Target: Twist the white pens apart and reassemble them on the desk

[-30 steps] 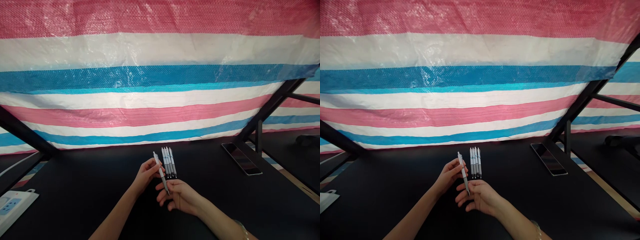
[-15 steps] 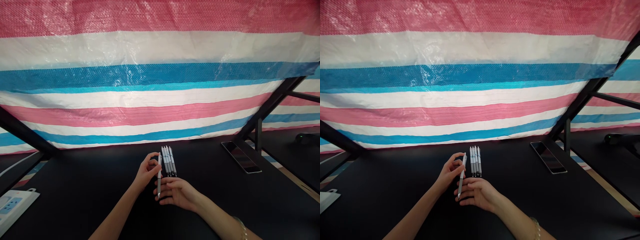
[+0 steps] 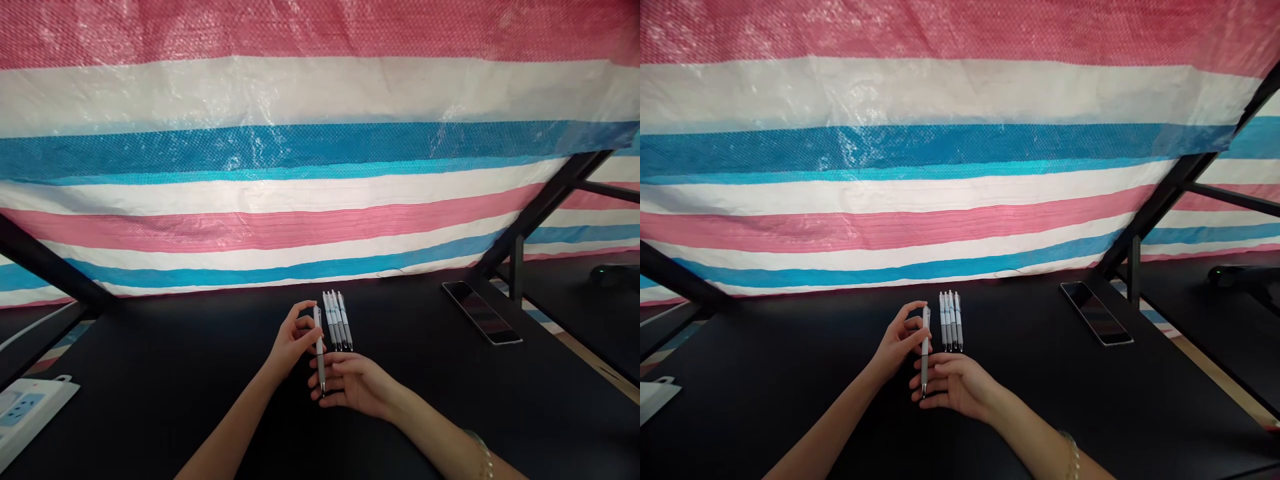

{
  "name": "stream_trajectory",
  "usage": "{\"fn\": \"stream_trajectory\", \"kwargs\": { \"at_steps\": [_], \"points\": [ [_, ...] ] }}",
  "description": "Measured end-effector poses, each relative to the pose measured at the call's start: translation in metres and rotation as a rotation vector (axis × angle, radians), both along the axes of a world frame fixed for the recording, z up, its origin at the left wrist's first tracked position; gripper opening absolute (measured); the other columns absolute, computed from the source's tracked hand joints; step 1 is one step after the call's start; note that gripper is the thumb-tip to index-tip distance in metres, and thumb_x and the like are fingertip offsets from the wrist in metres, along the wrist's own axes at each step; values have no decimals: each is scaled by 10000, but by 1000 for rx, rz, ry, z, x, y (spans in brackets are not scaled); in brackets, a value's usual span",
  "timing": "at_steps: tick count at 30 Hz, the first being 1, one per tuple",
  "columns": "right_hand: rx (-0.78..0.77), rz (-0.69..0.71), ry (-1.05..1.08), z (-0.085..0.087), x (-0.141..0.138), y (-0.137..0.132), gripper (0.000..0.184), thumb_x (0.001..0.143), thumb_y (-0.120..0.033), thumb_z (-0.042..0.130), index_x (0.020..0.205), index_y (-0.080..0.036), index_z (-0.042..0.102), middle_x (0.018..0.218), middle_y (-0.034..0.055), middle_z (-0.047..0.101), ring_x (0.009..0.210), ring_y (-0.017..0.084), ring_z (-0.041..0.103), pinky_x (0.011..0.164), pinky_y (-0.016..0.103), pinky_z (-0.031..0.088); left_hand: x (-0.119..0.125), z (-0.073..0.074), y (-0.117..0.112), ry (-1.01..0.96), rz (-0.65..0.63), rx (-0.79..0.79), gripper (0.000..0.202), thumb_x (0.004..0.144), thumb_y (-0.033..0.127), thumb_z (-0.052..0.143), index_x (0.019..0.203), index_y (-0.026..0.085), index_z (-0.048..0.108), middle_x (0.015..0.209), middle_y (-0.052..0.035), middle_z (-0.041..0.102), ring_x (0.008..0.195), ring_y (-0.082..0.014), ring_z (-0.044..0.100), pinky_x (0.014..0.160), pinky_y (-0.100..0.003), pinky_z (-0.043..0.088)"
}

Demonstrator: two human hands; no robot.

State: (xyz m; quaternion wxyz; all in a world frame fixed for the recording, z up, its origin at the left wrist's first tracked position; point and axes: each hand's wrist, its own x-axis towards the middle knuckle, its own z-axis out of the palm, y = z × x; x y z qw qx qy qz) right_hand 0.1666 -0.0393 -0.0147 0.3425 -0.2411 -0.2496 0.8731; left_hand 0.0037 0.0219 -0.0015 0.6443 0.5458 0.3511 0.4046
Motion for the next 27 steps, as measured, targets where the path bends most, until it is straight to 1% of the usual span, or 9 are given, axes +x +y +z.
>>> {"fn": "stream_trajectory", "kwargs": {
  "at_steps": [6,11,16,22,27],
  "points": [
    [-2,-3,-5,0,0,0,361,736,-217,592,1065,-70,585,984,148,630,876,223,623,866,409,394,1,0,-1,-14,24,-8,474,745,320,645,1164,253,432,703,54,532,550,-125,610,485,-223,491],
    [-2,-2,-14,1,0,0,356,737,-226,596,1061,-77,588,978,139,633,876,221,622,868,408,397,1,0,0,-5,26,-8,532,753,325,634,1224,263,394,708,51,535,571,-129,616,501,-229,504],
    [-25,-14,-23,3,0,0,359,739,-218,592,1063,-64,585,967,144,630,871,224,624,859,401,401,1,-1,0,-15,27,1,470,757,325,633,1164,252,410,705,53,531,579,-138,626,507,-236,512],
    [-14,-3,-12,-1,1,1,377,716,-215,602,1063,-69,584,969,144,633,875,221,624,867,403,397,3,0,-1,-16,66,-8,493,748,341,638,1179,260,415,710,48,542,587,-139,623,503,-231,501],
    [-11,3,-7,-2,1,1,383,715,-207,598,1073,-73,578,973,141,633,881,223,624,870,405,396,2,-2,-1,-33,79,0,496,757,334,629,1192,272,397,712,52,536,589,-135,623,511,-232,504]
  ]
}}
